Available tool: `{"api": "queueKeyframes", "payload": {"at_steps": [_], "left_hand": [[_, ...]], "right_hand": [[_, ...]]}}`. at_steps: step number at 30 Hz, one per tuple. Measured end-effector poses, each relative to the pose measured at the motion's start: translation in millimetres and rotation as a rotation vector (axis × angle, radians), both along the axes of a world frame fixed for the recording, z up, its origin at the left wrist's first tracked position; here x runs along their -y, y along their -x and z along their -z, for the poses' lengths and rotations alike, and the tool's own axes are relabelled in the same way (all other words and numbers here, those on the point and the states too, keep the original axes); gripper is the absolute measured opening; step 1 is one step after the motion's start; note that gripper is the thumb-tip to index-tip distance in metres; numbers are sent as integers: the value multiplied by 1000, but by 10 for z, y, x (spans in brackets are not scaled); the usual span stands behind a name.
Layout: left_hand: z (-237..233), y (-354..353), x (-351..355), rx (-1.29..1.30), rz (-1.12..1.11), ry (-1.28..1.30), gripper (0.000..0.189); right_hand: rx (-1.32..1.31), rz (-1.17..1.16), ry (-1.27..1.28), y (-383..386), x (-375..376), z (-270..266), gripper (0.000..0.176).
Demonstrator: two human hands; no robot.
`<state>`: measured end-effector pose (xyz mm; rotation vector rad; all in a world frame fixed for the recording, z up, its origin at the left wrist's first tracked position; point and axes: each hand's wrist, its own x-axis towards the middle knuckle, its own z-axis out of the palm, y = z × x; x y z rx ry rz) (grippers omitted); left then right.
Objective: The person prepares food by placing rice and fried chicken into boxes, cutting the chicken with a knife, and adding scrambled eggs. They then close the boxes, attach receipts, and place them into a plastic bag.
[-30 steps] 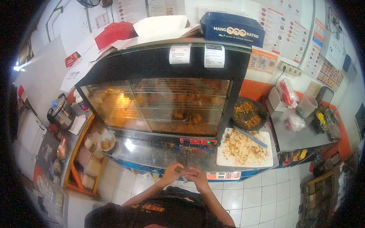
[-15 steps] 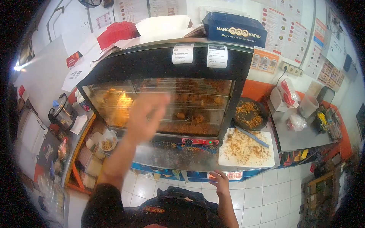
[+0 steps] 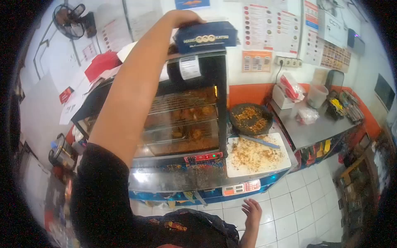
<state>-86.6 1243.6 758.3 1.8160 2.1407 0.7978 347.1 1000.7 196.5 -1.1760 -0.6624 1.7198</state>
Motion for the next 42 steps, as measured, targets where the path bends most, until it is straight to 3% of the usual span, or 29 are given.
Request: {"api": "queueKeyframes", "payload": {"at_steps": [3,5,7,11,13,17,19,20,22,26,28,31,33,35,39,40,42], "left_hand": [[-52,28,-12,42,41,-25,48],[-68,55,-50,72,4,41,28],[-90,167,-142,98,28,61,29],[-153,194,-125,44,110,158,30],[-173,260,-262,-313,106,178,29],[-178,258,-314,-224,124,243,23],[-207,250,-325,-594,80,-83,23],[-227,282,-333,-596,79,-84,23],[-240,377,-325,-1005,128,-405,23],[-304,317,-238,-806,54,-294,28],[-301,150,-157,-476,-54,254,47],[-283,150,-239,-480,-41,371,51],[-288,149,-194,-478,-45,242,47],[-293,198,-318,-850,69,85,37],[-289,243,-287,-752,-19,-44,53],[-306,218,-285,-751,-15,-39,53],[-355,134,-258,-723,10,-282,46]], "right_hand": [[94,143,93,-435,150,239,35],[154,184,78,-636,255,266,36],[187,244,123,-795,322,312,36],[192,316,154,-951,357,430,36],[174,318,159,-963,355,446,37],[155,299,138,-869,332,393,36],[141,285,144,-826,296,366,36],[139,284,143,-811,282,359,36],[129,278,146,-777,240,365,34],[147,223,123,-714,99,337,33],[148,198,102,-660,45,249,33],[112,161,36,-627,-27,277,33],[102,151,41,-602,-61,243,32],[107,177,56,-565,-32,177,33],[141,184,86,-617,44,280,33],[145,196,102,-632,65,280,33],[153,208,119,-629,82,258,32]]}}
